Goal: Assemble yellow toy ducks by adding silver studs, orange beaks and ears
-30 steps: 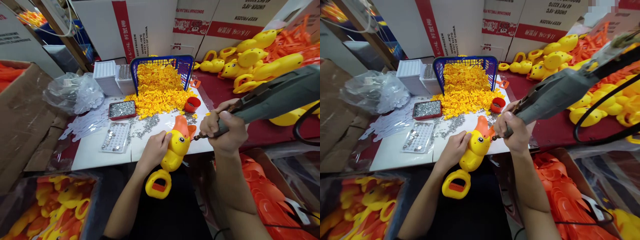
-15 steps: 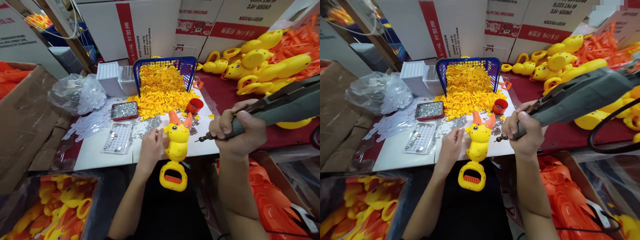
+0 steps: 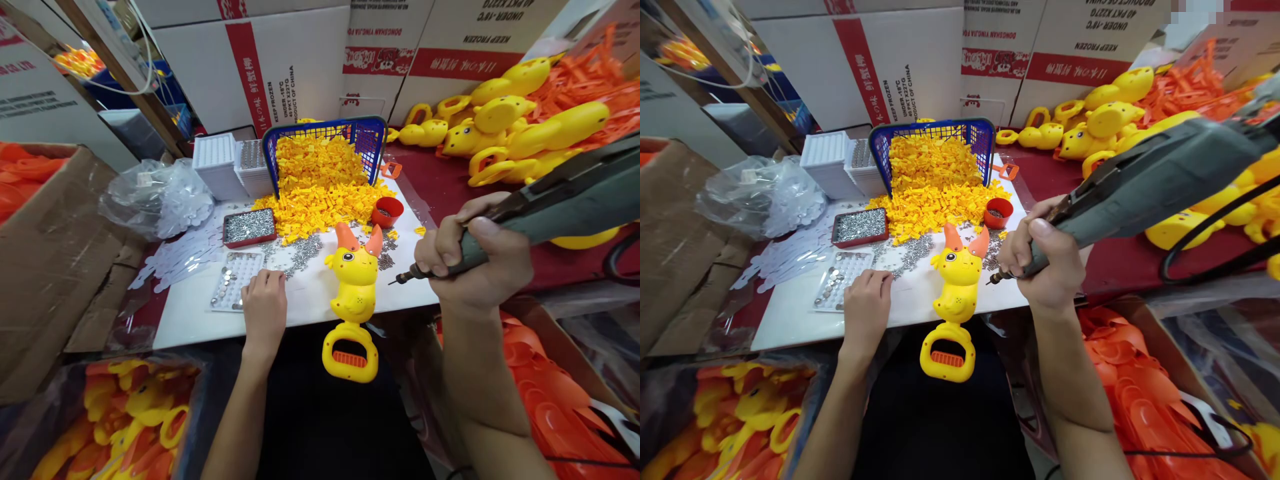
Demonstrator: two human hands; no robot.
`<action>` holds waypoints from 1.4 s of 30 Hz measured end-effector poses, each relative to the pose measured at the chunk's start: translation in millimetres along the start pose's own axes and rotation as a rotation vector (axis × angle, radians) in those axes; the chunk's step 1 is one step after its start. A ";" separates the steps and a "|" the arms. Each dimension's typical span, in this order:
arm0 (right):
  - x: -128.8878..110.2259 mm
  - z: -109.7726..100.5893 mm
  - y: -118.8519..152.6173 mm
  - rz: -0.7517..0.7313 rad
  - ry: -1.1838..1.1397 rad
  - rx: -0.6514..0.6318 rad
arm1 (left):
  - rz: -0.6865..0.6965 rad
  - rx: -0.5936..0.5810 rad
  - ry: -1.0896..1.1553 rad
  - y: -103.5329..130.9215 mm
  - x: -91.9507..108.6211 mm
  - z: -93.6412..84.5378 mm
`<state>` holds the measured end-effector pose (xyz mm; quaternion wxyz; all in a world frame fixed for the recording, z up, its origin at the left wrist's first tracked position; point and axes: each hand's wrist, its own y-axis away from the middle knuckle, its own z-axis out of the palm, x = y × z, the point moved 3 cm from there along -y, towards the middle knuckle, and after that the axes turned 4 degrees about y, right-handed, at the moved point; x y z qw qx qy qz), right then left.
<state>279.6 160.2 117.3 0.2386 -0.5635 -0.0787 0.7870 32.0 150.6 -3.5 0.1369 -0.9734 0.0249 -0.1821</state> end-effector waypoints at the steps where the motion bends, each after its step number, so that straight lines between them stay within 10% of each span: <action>1: -1.9 -0.1 0.8 0.017 0.000 0.014 | 0.001 0.020 0.011 0.4 0.1 0.6; 25: -10.4 -13.0 -1.8 -0.010 0.013 0.117 | 0.128 0.359 0.440 -5.8 -6.3 4.1; 36: -23.8 6.2 10.8 -0.017 -0.120 0.011 | -0.237 -0.073 1.547 26.1 85.3 -10.2; 42: -36.9 7.9 22.6 0.009 -0.166 -0.190 | -0.357 -0.115 1.705 30.6 100.4 -12.2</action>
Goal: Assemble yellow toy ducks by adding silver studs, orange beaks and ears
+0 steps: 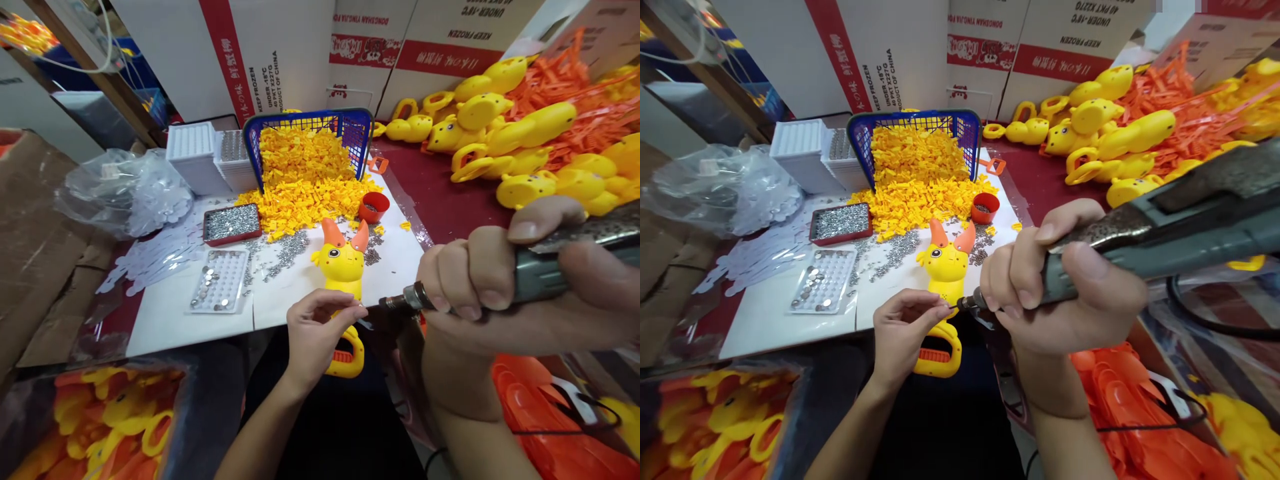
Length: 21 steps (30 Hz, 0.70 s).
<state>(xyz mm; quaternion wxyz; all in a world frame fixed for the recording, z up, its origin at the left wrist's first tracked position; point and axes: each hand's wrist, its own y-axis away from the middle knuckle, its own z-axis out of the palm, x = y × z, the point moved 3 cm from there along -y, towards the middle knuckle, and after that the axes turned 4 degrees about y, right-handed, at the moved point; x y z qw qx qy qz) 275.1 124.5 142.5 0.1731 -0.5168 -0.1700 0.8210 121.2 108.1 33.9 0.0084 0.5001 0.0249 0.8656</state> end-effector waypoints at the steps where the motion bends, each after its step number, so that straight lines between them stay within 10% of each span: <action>1: -1.1 -0.1 0.7 -0.001 0.000 -0.012 | 0.004 0.001 0.002 0.6 1.2 -0.4; 9: -3.7 3.1 0.8 0.016 0.000 -0.024 | 0.094 -0.089 -0.047 5.6 3.5 -5.0; 21: -1.3 5.7 4.5 0.041 0.087 0.064 | 0.646 -0.189 -0.410 9.6 14.4 -6.7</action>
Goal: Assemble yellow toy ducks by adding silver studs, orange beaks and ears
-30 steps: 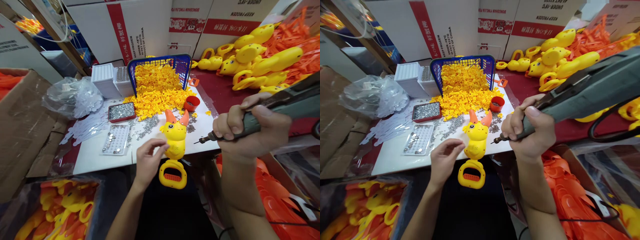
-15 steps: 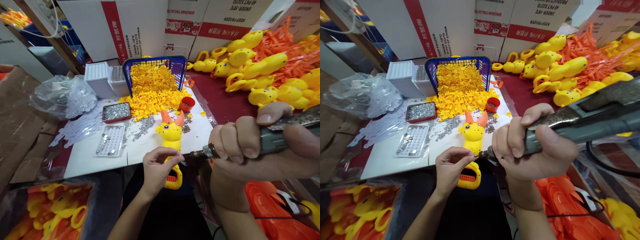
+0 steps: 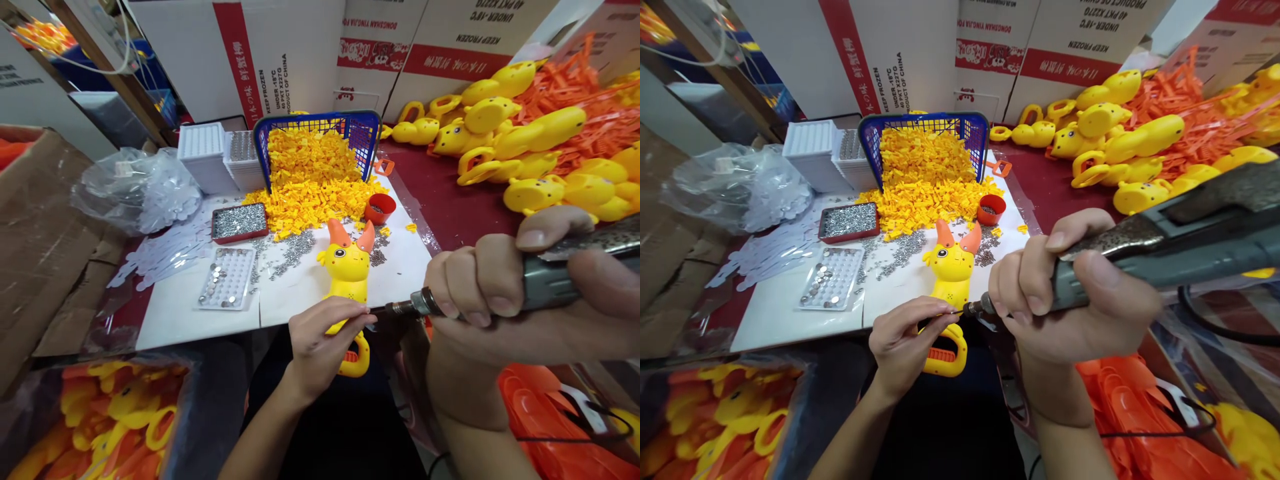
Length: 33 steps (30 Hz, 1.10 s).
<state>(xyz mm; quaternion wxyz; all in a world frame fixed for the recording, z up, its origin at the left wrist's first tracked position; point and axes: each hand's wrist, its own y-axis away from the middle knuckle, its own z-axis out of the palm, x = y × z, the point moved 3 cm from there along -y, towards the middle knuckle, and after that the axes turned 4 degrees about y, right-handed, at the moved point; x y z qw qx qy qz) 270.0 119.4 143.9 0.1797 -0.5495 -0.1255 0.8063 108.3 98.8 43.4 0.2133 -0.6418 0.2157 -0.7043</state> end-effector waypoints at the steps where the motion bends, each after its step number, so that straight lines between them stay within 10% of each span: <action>1: -0.1 0.2 0.3 -0.003 -0.010 0.001 | 0.049 0.005 -0.031 0.1 1.2 0.6; 6: -0.6 -1.1 1.9 0.016 -0.002 0.014 | 0.106 0.031 0.018 3.6 -4.5 4.7; 18: 4.5 1.0 1.6 -0.008 0.006 0.018 | -0.298 0.109 0.388 5.9 -24.4 12.0; 28: 13.2 6.9 -2.0 -0.046 0.023 0.109 | -0.035 -0.113 -0.198 -14.2 -31.1 -9.9; 33: 30.8 9.3 -18.8 -0.100 0.103 0.226 | -0.336 -0.215 -0.320 -31.0 -66.5 -17.1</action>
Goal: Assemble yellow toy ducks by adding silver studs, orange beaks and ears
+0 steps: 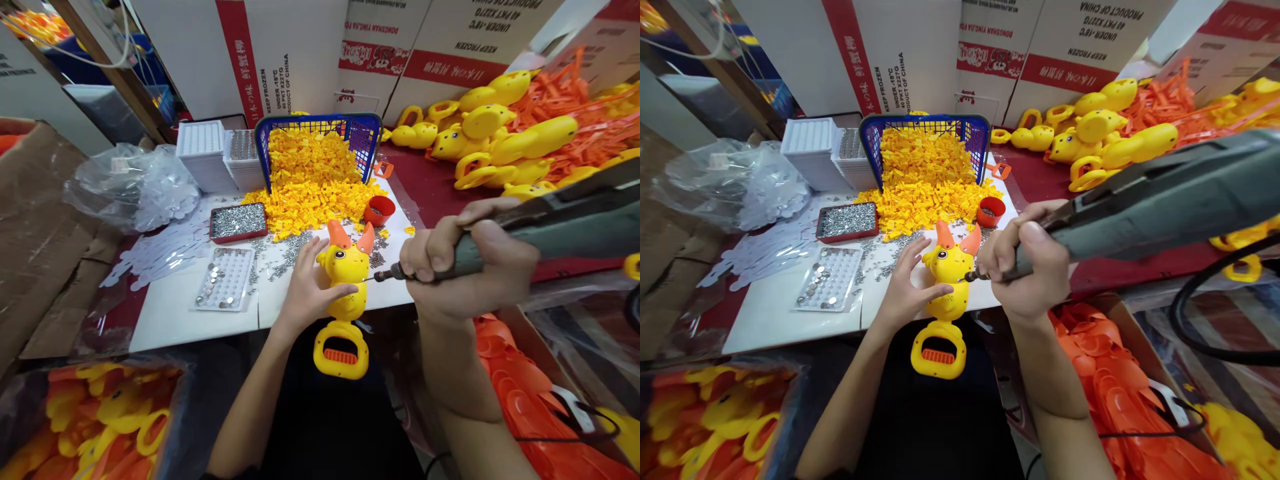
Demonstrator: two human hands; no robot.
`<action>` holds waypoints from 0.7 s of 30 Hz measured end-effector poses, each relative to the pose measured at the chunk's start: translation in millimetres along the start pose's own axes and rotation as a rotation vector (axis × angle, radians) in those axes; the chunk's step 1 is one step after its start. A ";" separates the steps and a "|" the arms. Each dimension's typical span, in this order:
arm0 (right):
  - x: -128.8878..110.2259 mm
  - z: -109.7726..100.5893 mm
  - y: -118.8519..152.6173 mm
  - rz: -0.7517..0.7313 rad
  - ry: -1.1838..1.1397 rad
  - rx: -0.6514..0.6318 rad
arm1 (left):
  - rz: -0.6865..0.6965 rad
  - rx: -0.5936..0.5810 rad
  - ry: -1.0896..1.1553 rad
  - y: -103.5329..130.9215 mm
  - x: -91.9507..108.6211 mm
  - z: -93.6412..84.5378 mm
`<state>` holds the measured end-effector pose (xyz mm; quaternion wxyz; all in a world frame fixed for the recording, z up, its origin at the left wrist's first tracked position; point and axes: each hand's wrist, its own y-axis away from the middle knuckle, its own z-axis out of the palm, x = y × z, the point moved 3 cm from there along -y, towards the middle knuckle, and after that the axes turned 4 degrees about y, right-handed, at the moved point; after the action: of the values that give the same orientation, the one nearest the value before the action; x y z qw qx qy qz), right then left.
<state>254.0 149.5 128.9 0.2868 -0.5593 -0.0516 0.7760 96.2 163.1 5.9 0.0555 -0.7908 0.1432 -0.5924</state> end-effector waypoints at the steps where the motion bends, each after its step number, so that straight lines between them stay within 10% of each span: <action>1: 4.4 1.4 -4.3 -0.023 0.014 0.039 | -0.035 -0.007 -0.019 -2.6 -1.3 3.7; 9: 31.9 14.4 -36.5 -0.133 0.168 0.051 | -0.033 -0.027 -0.146 -8.3 8.7 38.9; 21: 44.4 17.3 -38.1 -0.083 0.175 0.093 | 0.010 -0.024 -0.161 -7.9 11.1 42.4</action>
<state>243.9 207.6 113.3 0.3479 -0.6083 -0.0136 0.7133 140.7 163.9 5.8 0.0606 -0.8358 0.1494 -0.5248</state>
